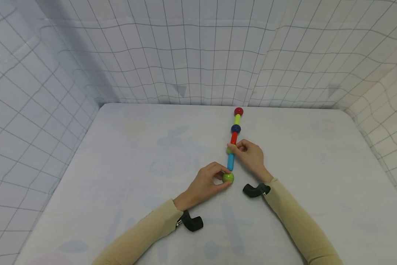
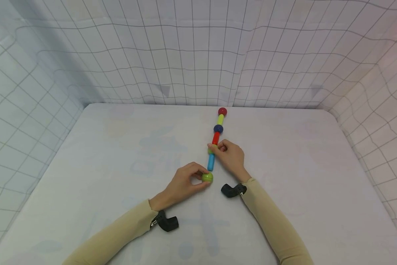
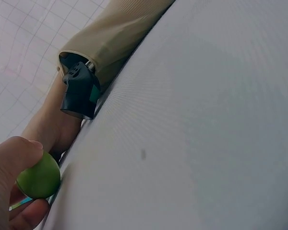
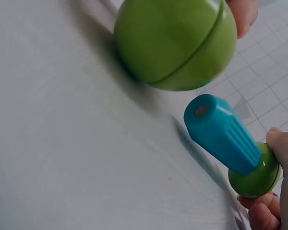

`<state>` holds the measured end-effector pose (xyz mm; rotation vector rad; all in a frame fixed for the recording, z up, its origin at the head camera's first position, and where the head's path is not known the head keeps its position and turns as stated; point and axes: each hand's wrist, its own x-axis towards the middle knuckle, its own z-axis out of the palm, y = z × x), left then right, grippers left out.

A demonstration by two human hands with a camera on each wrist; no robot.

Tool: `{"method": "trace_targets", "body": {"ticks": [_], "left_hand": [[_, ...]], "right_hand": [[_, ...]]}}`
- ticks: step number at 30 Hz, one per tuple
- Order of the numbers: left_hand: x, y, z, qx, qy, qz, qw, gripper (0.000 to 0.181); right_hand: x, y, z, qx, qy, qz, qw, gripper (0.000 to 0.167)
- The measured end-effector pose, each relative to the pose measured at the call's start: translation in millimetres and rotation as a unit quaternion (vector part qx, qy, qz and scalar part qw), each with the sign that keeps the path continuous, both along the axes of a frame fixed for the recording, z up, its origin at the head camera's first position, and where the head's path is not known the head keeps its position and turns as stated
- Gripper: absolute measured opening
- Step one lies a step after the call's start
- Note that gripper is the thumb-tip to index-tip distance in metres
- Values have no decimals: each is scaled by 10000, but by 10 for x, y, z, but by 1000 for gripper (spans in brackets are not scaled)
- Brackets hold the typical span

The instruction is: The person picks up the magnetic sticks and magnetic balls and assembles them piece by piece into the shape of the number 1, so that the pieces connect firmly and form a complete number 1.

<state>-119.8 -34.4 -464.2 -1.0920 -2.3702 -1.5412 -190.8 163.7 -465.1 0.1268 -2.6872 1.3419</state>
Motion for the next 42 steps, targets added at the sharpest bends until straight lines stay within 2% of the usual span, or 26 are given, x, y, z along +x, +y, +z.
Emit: {"method": "trace_targets", "body": {"ticks": [7, 19, 37, 42], "left_hand": [[3, 30, -19, 120, 7, 103, 9999, 31], [7, 33, -19, 61, -137, 496, 9987, 28], [-3, 31, -40, 401, -188, 448, 9980, 28], [4, 33, -37, 327, -223, 466, 9981, 28]], "right_hand": [[19, -11, 32, 91, -119, -72, 9999, 41], [12, -17, 30, 155, -199, -19, 9997, 42], [15, -18, 38, 111, -168, 49, 9998, 42], [18, -15, 19, 139, -161, 115, 9997, 41]]}}
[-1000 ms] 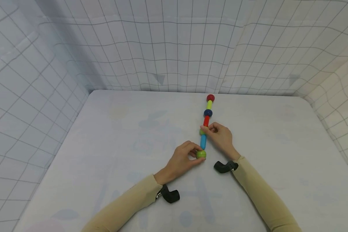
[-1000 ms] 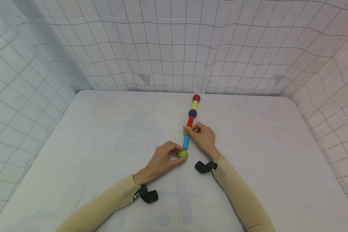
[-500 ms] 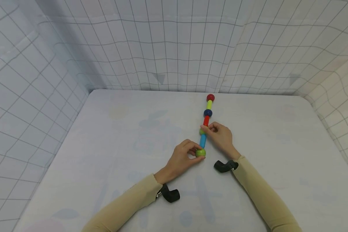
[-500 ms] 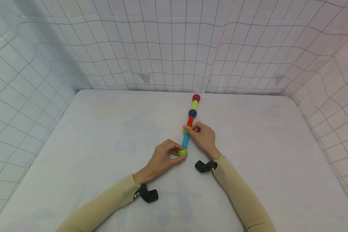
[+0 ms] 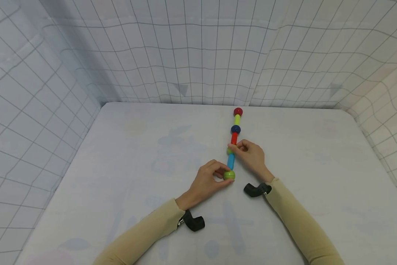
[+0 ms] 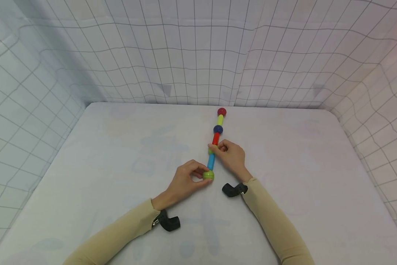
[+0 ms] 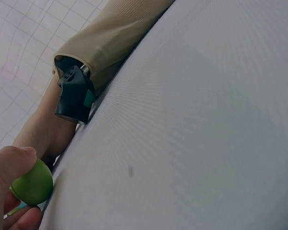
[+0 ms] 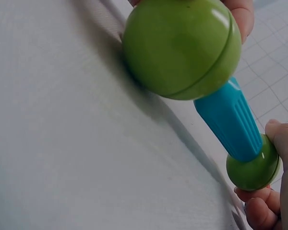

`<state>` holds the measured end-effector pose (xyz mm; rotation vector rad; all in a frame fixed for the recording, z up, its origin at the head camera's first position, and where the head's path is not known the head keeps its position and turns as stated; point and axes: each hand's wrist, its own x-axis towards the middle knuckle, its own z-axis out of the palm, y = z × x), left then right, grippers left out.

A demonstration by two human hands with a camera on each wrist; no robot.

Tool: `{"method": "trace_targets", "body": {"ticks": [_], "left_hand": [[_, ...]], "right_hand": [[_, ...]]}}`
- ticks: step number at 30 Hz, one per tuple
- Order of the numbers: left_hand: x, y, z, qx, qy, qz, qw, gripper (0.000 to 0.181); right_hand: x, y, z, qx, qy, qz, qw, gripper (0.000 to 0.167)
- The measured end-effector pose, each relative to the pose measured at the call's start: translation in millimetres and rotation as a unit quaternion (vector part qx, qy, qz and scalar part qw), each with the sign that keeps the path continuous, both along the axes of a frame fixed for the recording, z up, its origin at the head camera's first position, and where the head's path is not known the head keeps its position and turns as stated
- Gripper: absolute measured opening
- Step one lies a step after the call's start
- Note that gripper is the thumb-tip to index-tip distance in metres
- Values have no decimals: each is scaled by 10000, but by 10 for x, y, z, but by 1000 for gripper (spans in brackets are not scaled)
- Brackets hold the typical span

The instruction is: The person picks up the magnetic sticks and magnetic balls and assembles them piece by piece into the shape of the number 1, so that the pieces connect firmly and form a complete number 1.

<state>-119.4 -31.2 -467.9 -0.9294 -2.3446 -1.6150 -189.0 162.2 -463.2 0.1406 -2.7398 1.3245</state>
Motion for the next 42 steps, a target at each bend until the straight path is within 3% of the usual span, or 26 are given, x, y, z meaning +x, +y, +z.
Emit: {"method": "trace_targets", "body": {"ticks": [19, 27, 42], "left_hand": [[2, 5, -20, -247, 68, 132, 9996, 30], [5, -19, 5, -410, 72, 322, 9986, 28], [19, -55, 42, -414, -32, 340, 9986, 27]], "right_hand": [[-91, -115, -35, 74, 11, 292, 9995, 41], [-137, -151, -39, 188, 112, 361, 9991, 40], [-174, -146, -15, 152, 191, 607, 9979, 36]]}}
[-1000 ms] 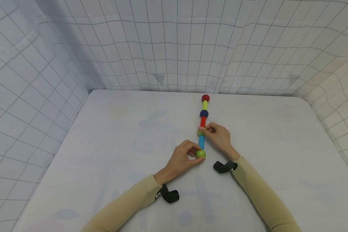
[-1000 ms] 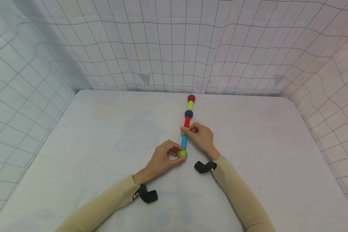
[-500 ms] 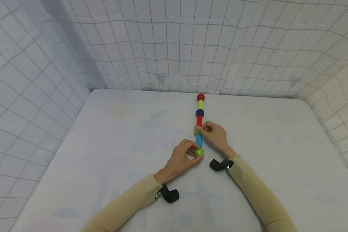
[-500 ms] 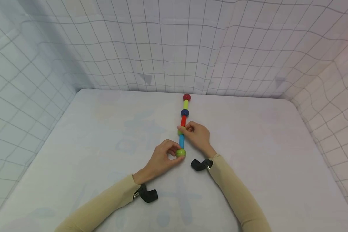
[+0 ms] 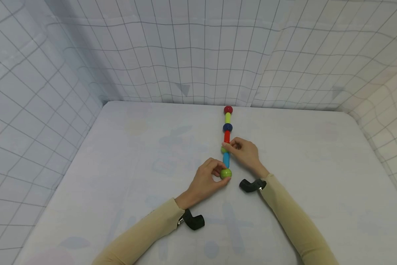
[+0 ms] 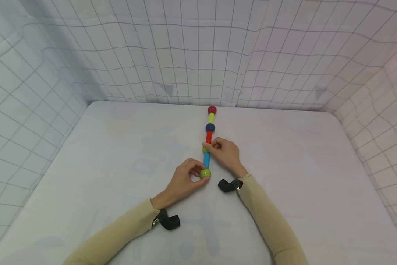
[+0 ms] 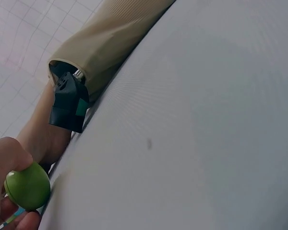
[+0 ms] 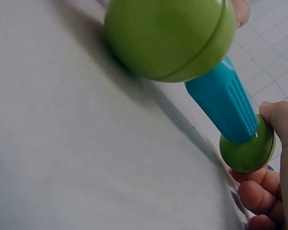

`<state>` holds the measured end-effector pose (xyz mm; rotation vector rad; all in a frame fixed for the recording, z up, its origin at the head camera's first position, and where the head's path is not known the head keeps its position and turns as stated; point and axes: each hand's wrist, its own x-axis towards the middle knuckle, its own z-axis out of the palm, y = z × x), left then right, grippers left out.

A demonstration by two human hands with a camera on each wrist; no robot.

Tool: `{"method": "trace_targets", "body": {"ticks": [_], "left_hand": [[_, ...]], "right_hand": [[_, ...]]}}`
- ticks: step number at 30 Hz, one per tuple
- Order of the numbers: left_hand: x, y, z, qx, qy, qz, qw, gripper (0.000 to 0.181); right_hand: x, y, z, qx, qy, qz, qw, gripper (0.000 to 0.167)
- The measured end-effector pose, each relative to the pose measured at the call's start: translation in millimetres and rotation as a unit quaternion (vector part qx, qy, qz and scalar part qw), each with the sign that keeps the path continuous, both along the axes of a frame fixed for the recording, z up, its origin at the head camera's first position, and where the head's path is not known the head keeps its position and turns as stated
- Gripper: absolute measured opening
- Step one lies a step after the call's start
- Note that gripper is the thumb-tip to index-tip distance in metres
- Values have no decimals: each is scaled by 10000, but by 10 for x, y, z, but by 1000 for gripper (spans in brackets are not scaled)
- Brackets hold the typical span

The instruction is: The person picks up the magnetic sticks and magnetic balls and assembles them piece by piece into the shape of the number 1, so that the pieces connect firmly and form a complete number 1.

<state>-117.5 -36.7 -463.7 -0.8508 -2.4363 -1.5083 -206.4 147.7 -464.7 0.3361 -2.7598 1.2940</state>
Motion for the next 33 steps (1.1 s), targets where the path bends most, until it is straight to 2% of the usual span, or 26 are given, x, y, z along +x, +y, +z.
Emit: {"method": "trace_targets", "body": {"ticks": [10, 16, 22, 28, 33], "left_hand": [[-3, -12, -5, -68, 15, 2, 10000, 29], [-8, -1, -20, -82, 82, -18, 9999, 30], [-5, 4, -17, -40, 2, -16, 10000, 31], [-5, 2, -16, -26, -112, -26, 9999, 32], [-3, 0, -10, -26, -77, -14, 10000, 32]], "right_hand": [[16, 5, 9, -170, -9, 160, 9997, 35], [31, 20, -8, -304, 13, 143, 9994, 35], [35, 23, -6, -432, 117, 137, 9989, 33], [29, 26, -3, -498, 178, -10, 9986, 40], [25, 37, -4, -676, 300, -203, 9971, 47]]}}
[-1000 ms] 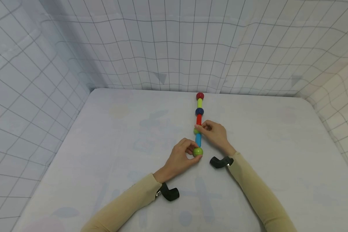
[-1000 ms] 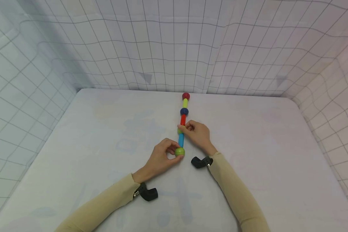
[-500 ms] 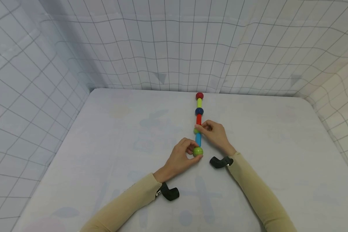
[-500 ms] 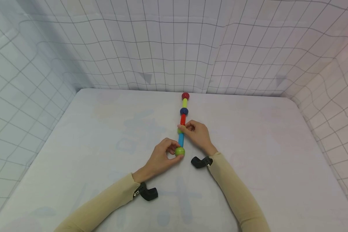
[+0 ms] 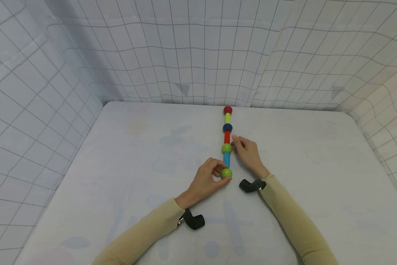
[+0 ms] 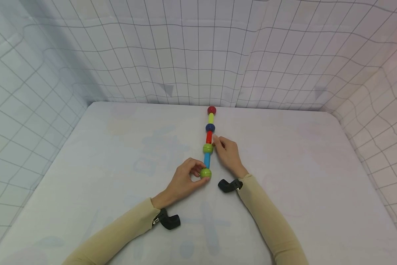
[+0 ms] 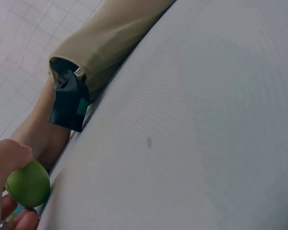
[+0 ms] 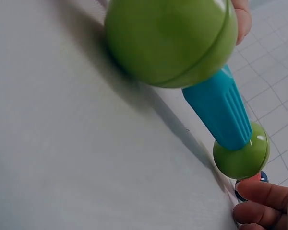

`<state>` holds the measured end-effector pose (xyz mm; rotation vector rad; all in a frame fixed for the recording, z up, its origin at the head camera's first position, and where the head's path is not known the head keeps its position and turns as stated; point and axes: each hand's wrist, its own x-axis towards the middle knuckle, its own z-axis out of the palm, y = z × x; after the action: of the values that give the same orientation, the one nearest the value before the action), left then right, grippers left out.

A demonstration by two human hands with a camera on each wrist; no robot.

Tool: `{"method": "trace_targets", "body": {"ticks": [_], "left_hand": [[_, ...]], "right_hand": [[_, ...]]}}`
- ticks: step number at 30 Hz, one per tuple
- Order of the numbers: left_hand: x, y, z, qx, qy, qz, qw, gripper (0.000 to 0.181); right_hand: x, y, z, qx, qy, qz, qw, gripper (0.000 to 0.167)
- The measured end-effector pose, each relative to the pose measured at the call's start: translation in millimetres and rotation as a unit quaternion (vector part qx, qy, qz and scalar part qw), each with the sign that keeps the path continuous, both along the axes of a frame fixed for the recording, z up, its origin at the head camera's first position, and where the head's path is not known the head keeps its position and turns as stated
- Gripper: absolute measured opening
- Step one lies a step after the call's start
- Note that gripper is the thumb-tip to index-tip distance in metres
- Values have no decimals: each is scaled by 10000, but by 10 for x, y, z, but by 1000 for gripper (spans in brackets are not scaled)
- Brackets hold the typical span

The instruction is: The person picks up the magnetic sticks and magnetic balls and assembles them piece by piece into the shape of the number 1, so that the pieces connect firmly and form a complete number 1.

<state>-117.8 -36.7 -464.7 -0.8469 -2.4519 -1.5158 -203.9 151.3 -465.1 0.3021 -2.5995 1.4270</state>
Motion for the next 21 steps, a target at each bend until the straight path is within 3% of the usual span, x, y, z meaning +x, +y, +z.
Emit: {"method": "trace_targets", "body": {"ticks": [21], "left_hand": [[-8, -26, 0, 58, 150, 280, 9995, 33]], "right_hand": [[-4, 6, -9, -166, 131, -5, 9998, 44]]}}
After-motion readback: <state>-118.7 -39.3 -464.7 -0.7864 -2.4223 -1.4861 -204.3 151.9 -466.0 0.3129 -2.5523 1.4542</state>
